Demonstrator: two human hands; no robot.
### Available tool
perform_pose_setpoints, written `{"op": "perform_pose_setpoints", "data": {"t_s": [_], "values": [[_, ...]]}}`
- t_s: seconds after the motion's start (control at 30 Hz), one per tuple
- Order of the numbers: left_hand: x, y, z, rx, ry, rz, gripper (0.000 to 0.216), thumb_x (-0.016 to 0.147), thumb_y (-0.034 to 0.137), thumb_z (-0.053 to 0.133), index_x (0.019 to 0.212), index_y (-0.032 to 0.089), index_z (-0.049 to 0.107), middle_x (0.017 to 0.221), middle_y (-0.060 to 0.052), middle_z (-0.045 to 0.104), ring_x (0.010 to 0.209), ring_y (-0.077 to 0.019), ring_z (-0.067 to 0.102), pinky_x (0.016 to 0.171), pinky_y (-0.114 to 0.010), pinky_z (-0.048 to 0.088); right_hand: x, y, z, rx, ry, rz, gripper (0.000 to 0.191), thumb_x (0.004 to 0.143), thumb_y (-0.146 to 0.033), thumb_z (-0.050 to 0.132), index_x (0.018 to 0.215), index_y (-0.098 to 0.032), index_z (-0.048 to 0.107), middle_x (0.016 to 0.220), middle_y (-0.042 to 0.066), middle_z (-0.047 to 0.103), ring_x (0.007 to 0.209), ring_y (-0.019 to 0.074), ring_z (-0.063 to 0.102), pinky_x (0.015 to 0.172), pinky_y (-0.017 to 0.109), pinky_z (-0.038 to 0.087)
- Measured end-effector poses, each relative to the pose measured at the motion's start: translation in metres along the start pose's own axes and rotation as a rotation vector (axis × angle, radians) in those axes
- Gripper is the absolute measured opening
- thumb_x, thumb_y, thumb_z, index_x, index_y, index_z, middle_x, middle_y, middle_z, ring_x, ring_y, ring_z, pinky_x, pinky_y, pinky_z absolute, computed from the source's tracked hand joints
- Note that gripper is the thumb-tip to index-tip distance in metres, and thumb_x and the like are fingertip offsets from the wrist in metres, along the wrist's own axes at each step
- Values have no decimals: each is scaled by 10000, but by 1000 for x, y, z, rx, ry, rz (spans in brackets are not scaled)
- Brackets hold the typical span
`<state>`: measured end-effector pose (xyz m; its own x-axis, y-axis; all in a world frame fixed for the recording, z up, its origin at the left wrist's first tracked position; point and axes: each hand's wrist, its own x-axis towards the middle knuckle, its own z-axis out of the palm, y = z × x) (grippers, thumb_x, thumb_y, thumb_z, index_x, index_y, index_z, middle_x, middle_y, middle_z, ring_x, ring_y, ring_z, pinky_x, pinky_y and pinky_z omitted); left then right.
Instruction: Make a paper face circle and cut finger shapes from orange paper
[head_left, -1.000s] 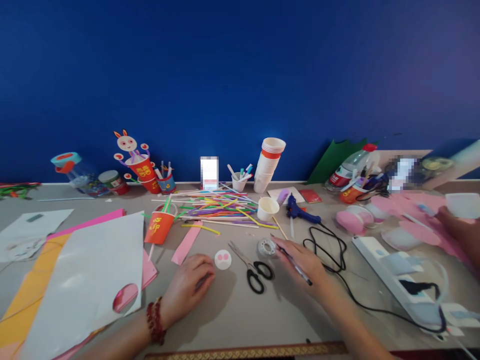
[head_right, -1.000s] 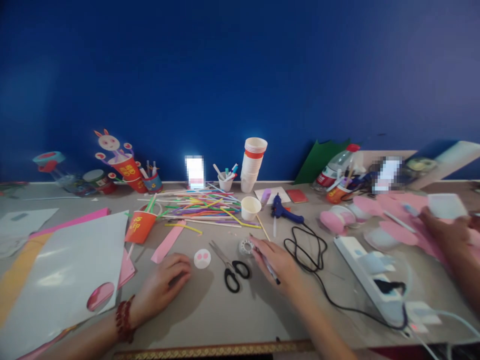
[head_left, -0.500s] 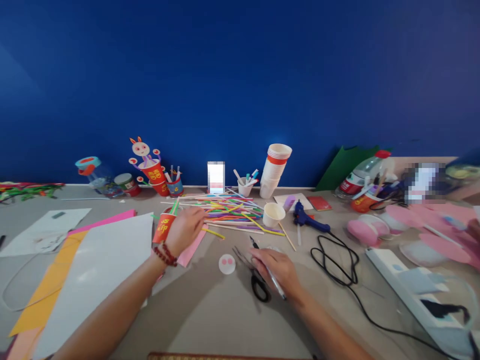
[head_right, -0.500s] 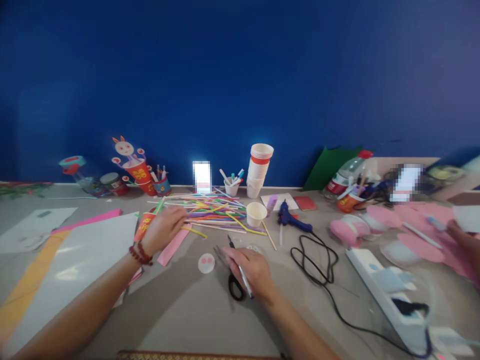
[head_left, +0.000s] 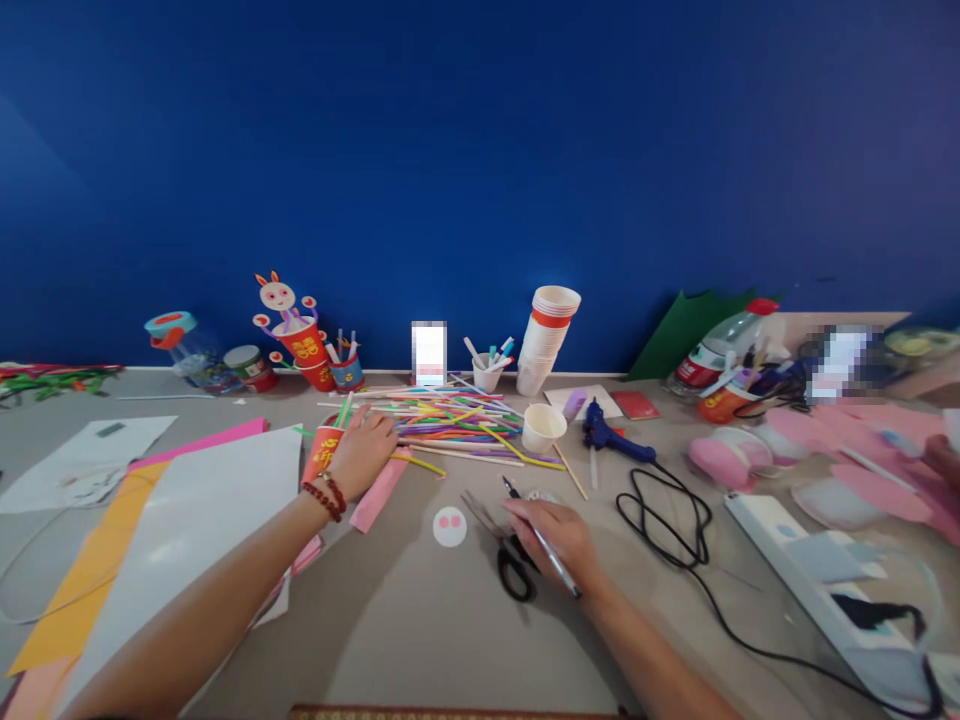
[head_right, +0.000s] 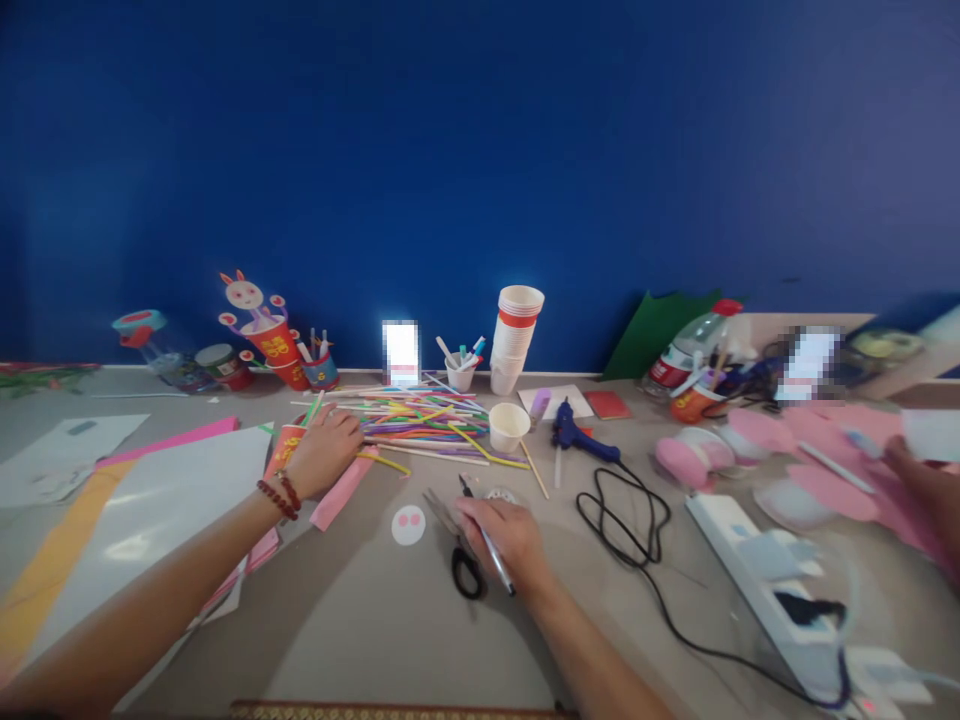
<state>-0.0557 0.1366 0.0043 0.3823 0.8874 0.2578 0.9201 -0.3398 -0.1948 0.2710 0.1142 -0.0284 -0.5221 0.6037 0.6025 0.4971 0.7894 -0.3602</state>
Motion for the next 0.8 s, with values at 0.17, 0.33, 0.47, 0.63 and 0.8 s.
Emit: {"op": "perform_pose_setpoints", "data": {"t_s": [0.17, 0.33, 0.47, 0.63, 0.8], "values": [[3, 1, 2, 56, -9, 9, 182, 905, 187, 509, 837, 150, 674, 934, -128, 655, 1048, -303, 540, 1108, -558, 226, -3, 7, -4, 125, -19, 34, 306, 977, -306, 423, 1114, -193, 672, 838, 76, 755, 738, 200, 706, 660, 289, 539], [3, 8, -15, 25, 36, 10, 130, 894, 184, 525, 865, 166, 651, 930, -116, 669, 1073, -295, 550, 1108, -567, 223, -2, -2, -5, 467, -26, 222, 285, 972, -330, 429, 1109, -207, 647, 756, 51, 706, 662, 179, 658, 618, 291, 524], [1, 40, -40, -350, 59, 107, 106, 907, 215, 510, 951, 191, 603, 980, -63, 670, 1011, -223, 584, 1051, -449, 352, -1, -12, -1, 862, 76, 517, 178, 923, -368, 525, 942, -200, 581, 620, -1, 637, 491, 130, 561, 446, 225, 442], [1, 85, -48, -706, -89, 157, 94, 910, 222, 504, 978, 198, 565, 964, -32, 659, 891, -181, 608, 792, -289, 460, -3, -17, 0, 1048, 83, 590, 191, 878, -378, 589, 829, -194, 568, 596, -6, 655, 453, 99, 523, 438, 200, 400], [1, 97, -41, -807, -129, 127, 67, 898, 207, 513, 951, 198, 553, 930, -15, 646, 834, -161, 600, 756, -259, 446, -5, -16, -2, 1056, 91, 602, 202, 873, -376, 591, 796, -190, 570, 578, -8, 650, 442, 97, 513, 431, 200, 381]]}}
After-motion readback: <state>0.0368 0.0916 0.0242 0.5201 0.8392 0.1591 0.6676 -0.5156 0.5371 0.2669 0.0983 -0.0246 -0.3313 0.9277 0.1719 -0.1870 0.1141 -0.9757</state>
